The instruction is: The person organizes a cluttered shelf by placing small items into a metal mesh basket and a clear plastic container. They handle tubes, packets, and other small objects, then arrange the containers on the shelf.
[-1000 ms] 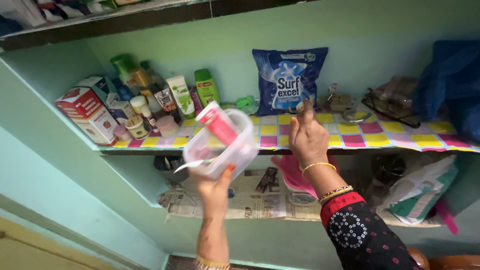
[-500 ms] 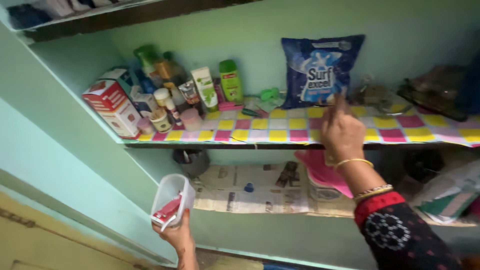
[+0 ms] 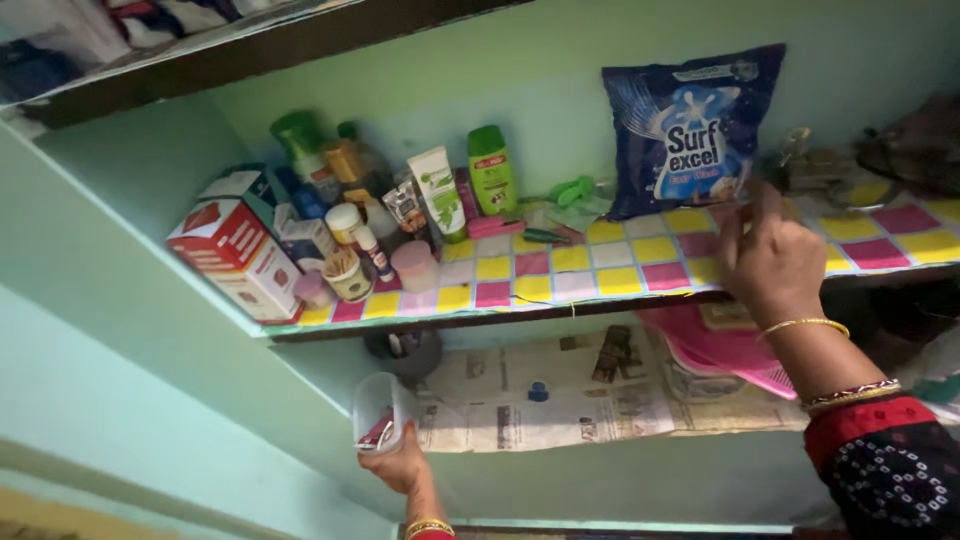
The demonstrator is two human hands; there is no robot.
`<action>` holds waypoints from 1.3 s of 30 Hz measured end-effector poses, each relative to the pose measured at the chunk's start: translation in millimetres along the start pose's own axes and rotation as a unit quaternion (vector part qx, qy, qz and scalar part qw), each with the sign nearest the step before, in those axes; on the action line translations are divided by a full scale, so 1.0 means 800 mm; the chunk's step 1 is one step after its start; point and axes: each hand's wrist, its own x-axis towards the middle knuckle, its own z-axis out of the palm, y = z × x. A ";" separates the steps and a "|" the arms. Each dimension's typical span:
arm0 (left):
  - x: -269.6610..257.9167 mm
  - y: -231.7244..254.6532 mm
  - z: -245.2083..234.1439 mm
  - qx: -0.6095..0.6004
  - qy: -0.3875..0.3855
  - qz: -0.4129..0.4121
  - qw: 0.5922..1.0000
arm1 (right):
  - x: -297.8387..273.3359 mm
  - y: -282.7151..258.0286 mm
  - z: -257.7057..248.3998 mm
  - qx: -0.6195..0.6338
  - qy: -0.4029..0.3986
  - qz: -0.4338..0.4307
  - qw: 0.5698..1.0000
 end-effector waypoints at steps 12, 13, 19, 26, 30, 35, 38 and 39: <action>0.012 0.004 0.039 0.001 0.012 0.069 0.998 | -0.001 -0.008 -0.003 -0.012 -0.016 0.024 1.000; 0.011 0.004 0.036 0.005 0.015 0.082 0.997 | -0.001 -0.009 -0.003 -0.021 -0.024 0.032 0.999; 0.011 0.001 0.015 0.047 -0.016 0.056 0.997 | -0.003 -0.005 -0.002 0.030 0.005 -0.003 1.000; -0.006 -0.018 -0.004 -0.125 -0.051 0.156 0.979 | -0.002 -0.005 -0.002 0.013 0.008 0.000 1.000; -0.020 -0.025 -0.006 -0.076 -0.154 0.212 0.962 | -0.001 -0.008 -0.005 0.009 0.001 0.003 1.000; -0.077 -0.007 -0.002 -0.152 -0.388 0.236 0.878 | -0.005 0.002 0.003 -0.004 0.014 -0.009 1.000; -0.128 0.014 -0.022 -0.176 -0.439 0.288 0.833 | -0.008 0.006 0.007 -0.015 0.013 -0.003 1.000; -0.144 0.026 -0.035 -0.177 -0.447 0.284 0.830 | -0.009 0.006 0.008 -0.009 0.009 0.005 1.000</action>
